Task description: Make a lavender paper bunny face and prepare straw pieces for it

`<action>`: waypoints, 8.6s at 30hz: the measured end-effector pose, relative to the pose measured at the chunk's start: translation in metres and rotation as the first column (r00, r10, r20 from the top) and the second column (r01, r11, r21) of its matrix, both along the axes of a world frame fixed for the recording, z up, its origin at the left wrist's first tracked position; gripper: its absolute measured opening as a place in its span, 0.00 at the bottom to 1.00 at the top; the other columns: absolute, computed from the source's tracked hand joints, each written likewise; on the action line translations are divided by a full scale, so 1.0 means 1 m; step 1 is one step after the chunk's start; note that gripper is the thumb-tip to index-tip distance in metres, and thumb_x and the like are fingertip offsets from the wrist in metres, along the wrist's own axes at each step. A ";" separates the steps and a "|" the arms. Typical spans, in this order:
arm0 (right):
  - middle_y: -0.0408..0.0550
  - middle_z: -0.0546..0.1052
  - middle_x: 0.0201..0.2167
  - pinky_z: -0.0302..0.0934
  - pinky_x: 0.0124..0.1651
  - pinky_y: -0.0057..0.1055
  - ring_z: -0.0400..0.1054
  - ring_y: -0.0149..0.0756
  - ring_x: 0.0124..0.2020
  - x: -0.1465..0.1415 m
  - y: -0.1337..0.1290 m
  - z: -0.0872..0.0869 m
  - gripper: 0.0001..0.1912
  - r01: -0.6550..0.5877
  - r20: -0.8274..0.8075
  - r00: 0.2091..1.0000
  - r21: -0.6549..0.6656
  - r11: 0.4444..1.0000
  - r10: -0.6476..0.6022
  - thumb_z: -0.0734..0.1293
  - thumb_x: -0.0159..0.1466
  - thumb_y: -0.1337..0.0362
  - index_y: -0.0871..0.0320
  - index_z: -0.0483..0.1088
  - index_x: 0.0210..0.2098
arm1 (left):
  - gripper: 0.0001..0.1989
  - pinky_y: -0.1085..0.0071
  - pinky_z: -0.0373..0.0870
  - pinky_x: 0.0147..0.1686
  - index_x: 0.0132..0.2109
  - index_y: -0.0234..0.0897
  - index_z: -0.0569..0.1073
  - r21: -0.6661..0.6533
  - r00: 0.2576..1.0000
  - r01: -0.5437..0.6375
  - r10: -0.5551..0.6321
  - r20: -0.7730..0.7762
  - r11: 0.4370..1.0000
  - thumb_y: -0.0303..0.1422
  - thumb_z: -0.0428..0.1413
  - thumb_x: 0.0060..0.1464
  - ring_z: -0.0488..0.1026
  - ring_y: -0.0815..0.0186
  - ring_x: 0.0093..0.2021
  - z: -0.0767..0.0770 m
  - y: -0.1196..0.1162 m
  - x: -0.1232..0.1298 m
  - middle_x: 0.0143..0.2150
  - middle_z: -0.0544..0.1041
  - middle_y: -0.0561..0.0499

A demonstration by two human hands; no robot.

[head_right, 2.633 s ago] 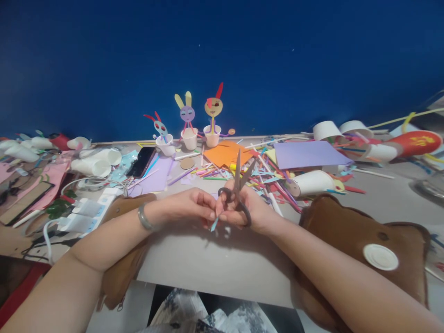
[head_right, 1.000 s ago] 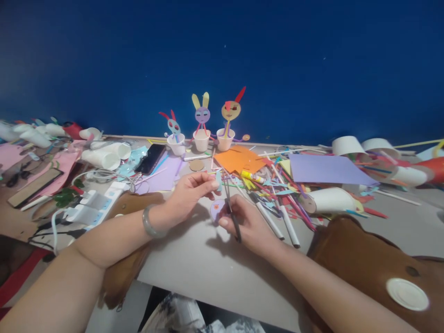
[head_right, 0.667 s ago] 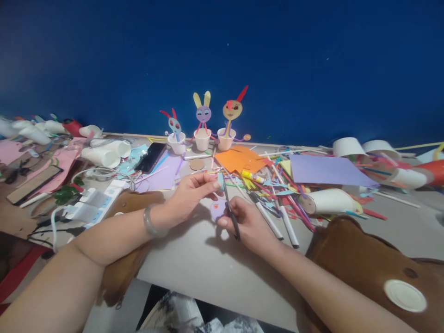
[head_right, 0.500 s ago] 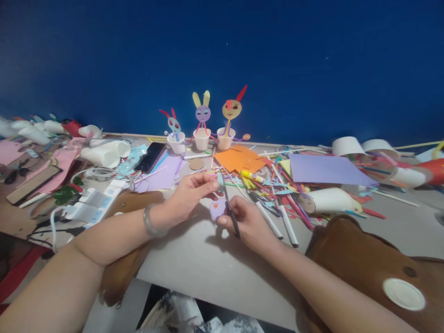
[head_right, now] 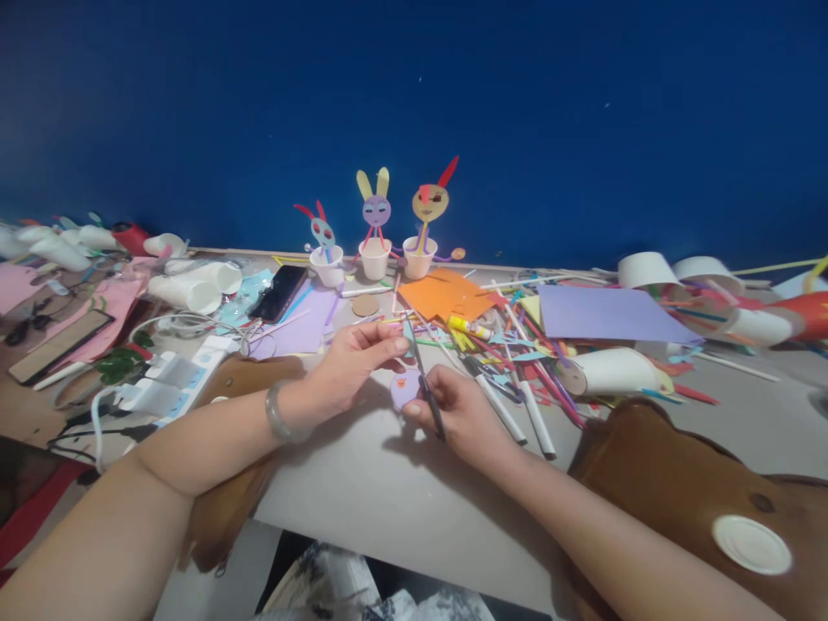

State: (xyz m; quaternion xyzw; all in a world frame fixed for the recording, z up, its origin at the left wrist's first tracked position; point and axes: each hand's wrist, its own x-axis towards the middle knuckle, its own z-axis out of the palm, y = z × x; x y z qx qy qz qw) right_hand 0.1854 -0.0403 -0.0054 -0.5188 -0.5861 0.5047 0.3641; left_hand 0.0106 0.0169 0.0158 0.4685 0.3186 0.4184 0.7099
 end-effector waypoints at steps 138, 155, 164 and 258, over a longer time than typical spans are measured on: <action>0.40 0.73 0.27 0.60 0.31 0.29 0.66 0.30 0.27 0.006 0.003 -0.006 0.21 0.358 -0.225 0.912 0.031 0.933 -0.343 0.80 0.50 0.55 0.55 0.69 0.32 | 0.15 0.73 0.63 0.32 0.30 0.32 0.76 0.010 0.987 0.093 -0.091 -0.135 0.996 0.40 0.68 0.46 0.67 0.73 0.28 -0.023 -0.006 0.011 0.27 0.74 0.54; 0.40 0.74 0.25 0.59 0.29 0.28 0.65 0.30 0.25 0.006 0.004 -0.011 0.20 0.334 -0.175 0.929 0.012 0.942 -0.327 0.80 0.50 0.56 0.55 0.67 0.30 | 0.15 0.72 0.60 0.31 0.30 0.32 0.74 0.011 0.973 0.125 -0.120 -0.196 0.992 0.40 0.67 0.47 0.65 0.74 0.26 -0.019 -0.001 0.007 0.25 0.71 0.55; 0.40 0.76 0.26 0.60 0.28 0.28 0.69 0.31 0.25 0.006 0.001 -0.011 0.20 0.323 -0.220 0.922 -0.020 0.946 -0.319 0.80 0.52 0.55 0.55 0.66 0.31 | 0.14 0.73 0.64 0.34 0.27 0.34 0.73 -0.050 0.997 -0.020 0.017 -0.073 0.999 0.37 0.69 0.43 0.67 0.74 0.28 -0.021 0.012 0.005 0.25 0.72 0.56; 0.40 0.75 0.26 0.59 0.31 0.30 0.67 0.31 0.27 0.011 0.000 -0.021 0.17 0.369 -0.228 0.913 0.107 0.923 -0.339 0.79 0.54 0.57 0.55 0.68 0.29 | 0.16 0.73 0.59 0.29 0.31 0.32 0.75 0.035 0.940 0.253 -0.237 -0.245 0.967 0.42 0.67 0.46 0.64 0.74 0.26 -0.005 0.005 -0.001 0.26 0.72 0.54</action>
